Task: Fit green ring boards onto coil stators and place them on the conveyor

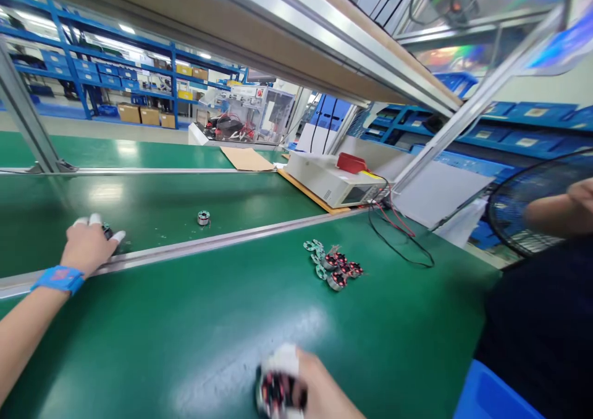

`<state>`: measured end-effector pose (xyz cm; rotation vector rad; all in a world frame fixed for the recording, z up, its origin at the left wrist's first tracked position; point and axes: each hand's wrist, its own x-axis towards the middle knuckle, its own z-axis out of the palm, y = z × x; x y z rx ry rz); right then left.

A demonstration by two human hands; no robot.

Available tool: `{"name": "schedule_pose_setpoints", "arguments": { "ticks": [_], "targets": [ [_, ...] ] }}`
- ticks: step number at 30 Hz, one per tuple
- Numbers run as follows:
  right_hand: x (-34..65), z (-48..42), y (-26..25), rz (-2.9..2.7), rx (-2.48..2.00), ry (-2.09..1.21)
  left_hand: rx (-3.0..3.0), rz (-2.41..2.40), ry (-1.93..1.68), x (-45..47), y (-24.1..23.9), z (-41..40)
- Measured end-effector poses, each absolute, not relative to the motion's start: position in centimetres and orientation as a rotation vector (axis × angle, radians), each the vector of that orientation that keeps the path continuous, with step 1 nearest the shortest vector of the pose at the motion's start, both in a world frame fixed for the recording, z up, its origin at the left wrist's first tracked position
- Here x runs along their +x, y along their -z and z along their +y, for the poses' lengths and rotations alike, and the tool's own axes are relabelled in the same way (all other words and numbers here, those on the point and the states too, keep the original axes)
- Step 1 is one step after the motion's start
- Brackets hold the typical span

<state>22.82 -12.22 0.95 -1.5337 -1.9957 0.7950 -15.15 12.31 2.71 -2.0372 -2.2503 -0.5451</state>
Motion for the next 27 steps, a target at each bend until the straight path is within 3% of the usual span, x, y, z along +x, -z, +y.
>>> {"name": "schedule_pose_setpoints", "arguments": {
  "ticks": [3, 5, 9, 17, 27],
  "targets": [
    [22.1, -7.5, -0.6, -1.894, -1.613, -0.814, -2.371, -2.065, 0.784, -9.5, -2.3, 8.9],
    [21.2, -5.5, -0.4, -1.827, -1.642, -0.827, -2.962, -1.917, 0.907, -5.0, -1.9, 5.9],
    [19.4, -4.5, 0.2, -1.759, -1.567, -0.872, -3.618, -1.630, 0.937, 0.9, -0.7, 1.0],
    [18.1, -4.8, -1.1, -2.204, -1.083, -0.151, -3.541, -1.525, 1.004, 1.7, -0.6, -0.4],
    [19.5, -4.3, -1.2, -2.370, -0.772, -0.070, -3.561, -1.409, 0.877, 1.4, -0.2, 0.0]
  ]
}}
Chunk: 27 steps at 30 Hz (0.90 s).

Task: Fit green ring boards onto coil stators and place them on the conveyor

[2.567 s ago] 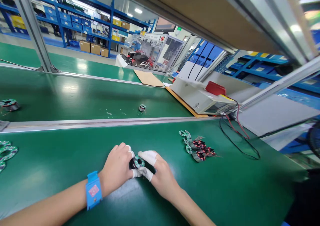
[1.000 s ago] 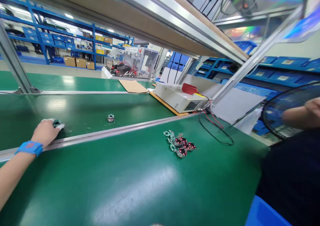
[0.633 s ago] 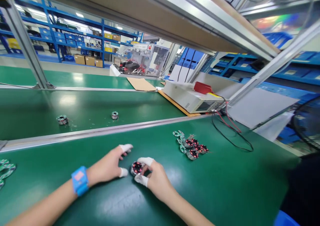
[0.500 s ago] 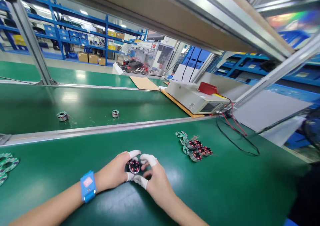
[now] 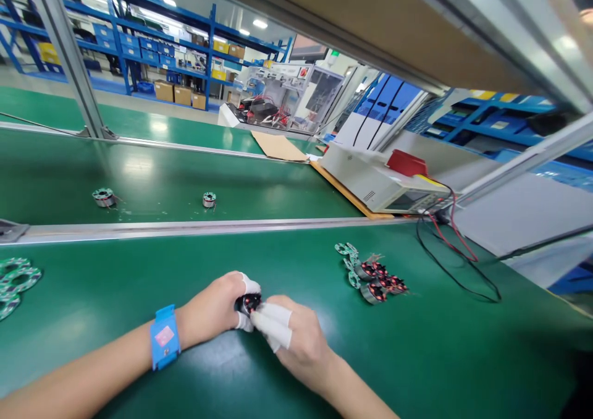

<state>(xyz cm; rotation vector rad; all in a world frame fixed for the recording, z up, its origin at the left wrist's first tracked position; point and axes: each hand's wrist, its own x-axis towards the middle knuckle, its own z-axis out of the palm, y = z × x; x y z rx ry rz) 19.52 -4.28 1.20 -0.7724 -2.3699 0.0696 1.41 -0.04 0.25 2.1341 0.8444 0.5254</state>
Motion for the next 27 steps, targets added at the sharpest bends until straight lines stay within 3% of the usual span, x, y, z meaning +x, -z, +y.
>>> {"name": "schedule_pose_setpoints", "arguments": {
  "ticks": [4, 8, 14, 22, 27],
  "targets": [
    [18.3, -6.4, -1.2, -2.742, -0.797, -0.019, 2.169, 0.953, -0.556, 1.5, -0.1, -0.5],
    [20.5, -6.4, -1.1, -2.674, -0.854, -0.069, 2.110, 0.992, -0.528, 1.5, -0.5, -0.6],
    [31.1, -0.5, -2.8, -2.358, -2.098, 0.451, 2.041, 0.987, -0.488, 1.6, -0.9, -0.4],
    [32.4, -0.3, -3.5, -2.416, -2.215, 0.547, 2.076, 0.885, -0.391, 0.2, -2.9, -0.5],
    [33.6, 0.8, -3.8, -2.412, -2.225, 0.552, 2.016, 0.918, -0.509, -1.0, -3.9, 0.6]
  ]
}}
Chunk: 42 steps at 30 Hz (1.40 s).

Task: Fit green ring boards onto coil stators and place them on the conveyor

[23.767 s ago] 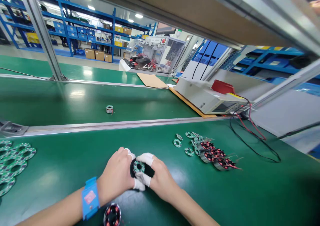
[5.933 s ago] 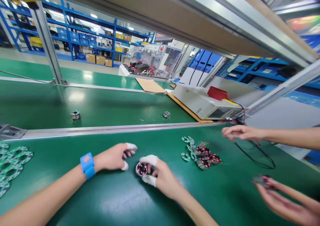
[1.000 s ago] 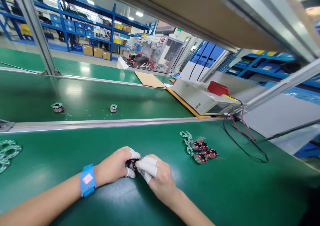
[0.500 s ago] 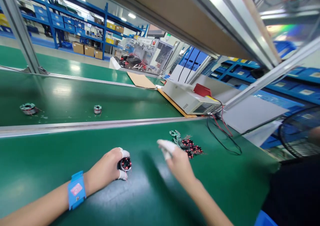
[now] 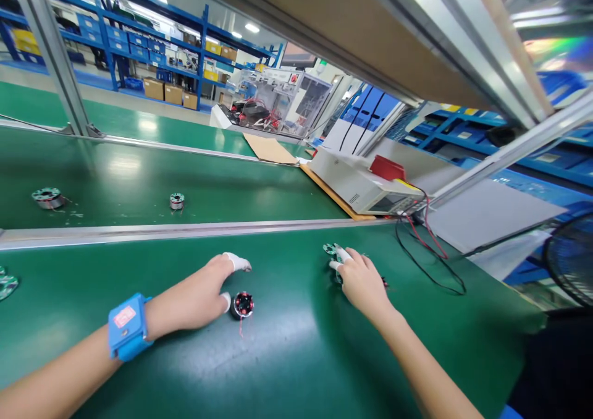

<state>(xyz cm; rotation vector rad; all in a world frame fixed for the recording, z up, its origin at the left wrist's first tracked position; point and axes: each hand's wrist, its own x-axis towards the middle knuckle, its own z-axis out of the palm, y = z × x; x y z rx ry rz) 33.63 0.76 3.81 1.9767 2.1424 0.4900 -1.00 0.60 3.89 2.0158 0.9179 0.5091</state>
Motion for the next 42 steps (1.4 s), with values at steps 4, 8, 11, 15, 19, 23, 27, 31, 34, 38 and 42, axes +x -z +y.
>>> {"name": "schedule_pose_setpoints", "arguments": {
  "ticks": [4, 8, 11, 15, 19, 23, 27, 31, 34, 38, 42],
  "targets": [
    [33.9, 0.6, -4.1, 2.194, 2.055, -0.401, 1.915, 1.008, -0.635, -0.2, -3.9, 1.1],
    [28.6, -0.8, -4.4, 2.637, 2.363, 0.681, 1.922, 1.023, -0.812, 1.1, -4.2, 0.3],
    [22.9, -1.8, -4.4, 2.773, 2.257, 1.389, 1.942, 0.958, -0.767, 1.7, -4.4, -0.5],
    [18.8, -2.2, -4.1, 2.809, 2.185, 1.590, 1.834, 1.034, -0.791, 1.8, -4.2, -0.8],
    [19.5, -1.8, -3.2, 2.772, 2.322, 1.525, 1.948, 1.119, -0.769, 1.8, -3.5, -0.8],
    [21.0, -1.8, -2.4, 2.624, 2.272, 1.602, 2.302, 1.270, -0.527, 1.8, -2.1, -1.0],
    [20.5, -2.5, -2.1, 2.831, 1.967, 1.492, 2.391, 1.255, -0.390, 1.8, -1.1, -0.9],
    [19.5, -3.1, -1.5, 3.048, 1.816, 1.074, 2.437, 1.280, -0.372, 1.8, -0.7, -0.8],
    [19.5, -3.4, -1.0, 3.081, 1.860, 0.839, 2.438, 1.292, -0.370, 1.8, -0.7, -0.9],
    [19.8, -3.7, -0.3, 3.129, 1.857, 0.668, 2.436, 1.310, -0.368, 1.9, -0.7, -0.9],
    [19.8, -4.0, 0.0, 3.109, 1.881, 0.616, 2.445, 1.308, -0.369, 1.9, -0.6, -1.0]
  ]
}}
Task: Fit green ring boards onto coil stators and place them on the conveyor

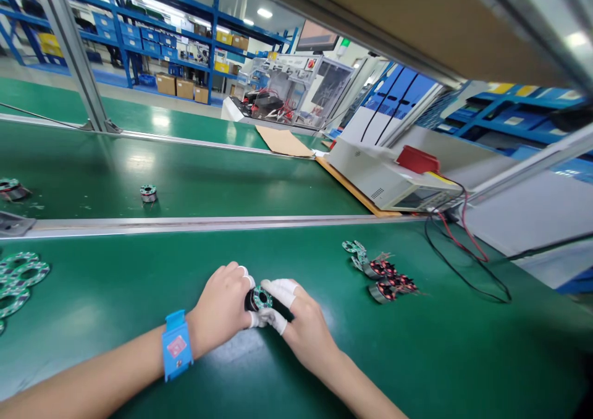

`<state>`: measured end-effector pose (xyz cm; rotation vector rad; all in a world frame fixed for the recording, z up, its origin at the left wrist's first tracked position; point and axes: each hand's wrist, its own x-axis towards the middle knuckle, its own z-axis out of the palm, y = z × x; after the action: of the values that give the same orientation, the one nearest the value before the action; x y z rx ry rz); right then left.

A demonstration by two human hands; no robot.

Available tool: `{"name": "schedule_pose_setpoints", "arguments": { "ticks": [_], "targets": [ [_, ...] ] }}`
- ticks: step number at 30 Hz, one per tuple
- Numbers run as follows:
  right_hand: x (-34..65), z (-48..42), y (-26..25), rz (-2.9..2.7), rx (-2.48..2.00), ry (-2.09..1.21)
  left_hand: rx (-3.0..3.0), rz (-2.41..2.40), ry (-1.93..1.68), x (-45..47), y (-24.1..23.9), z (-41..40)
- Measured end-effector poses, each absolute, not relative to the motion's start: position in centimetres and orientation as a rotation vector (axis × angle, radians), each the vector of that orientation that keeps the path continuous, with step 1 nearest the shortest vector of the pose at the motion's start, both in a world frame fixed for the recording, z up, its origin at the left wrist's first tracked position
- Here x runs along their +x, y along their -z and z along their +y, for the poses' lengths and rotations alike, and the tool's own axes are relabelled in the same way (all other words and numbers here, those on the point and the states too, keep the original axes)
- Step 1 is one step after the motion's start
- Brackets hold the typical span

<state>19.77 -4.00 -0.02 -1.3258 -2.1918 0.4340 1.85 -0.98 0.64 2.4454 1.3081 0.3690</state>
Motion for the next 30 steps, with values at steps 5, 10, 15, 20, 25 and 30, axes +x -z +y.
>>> {"name": "schedule_pose_setpoints", "arguments": {
  "ticks": [5, 10, 15, 20, 25, 30],
  "targets": [
    [19.4, -3.9, -0.3, -2.163, -1.357, -0.518, 2.459, 1.330, -0.335, 1.9, -0.6, -1.1],
    [18.7, -3.1, -1.3, -2.161, -1.341, -0.711, 2.446, 1.349, -0.284, 2.1, -0.9, -1.0],
    [18.8, -2.7, -1.5, -2.080, -1.334, -0.848, 2.344, 1.298, -0.329, 1.4, -2.5, -1.2],
    [20.0, -2.7, -1.2, -2.018, -1.212, -1.160, 2.511, 1.119, -0.439, 1.4, -2.8, -2.8],
    [20.1, -2.5, -0.8, -1.951, -1.225, -1.194, 2.907, 0.977, -0.421, 2.3, -0.5, -4.2],
    [19.8, -2.8, -1.4, -1.962, -1.278, -1.072, 3.025, 0.968, -0.509, 2.1, 0.0, -4.6]
  ]
}}
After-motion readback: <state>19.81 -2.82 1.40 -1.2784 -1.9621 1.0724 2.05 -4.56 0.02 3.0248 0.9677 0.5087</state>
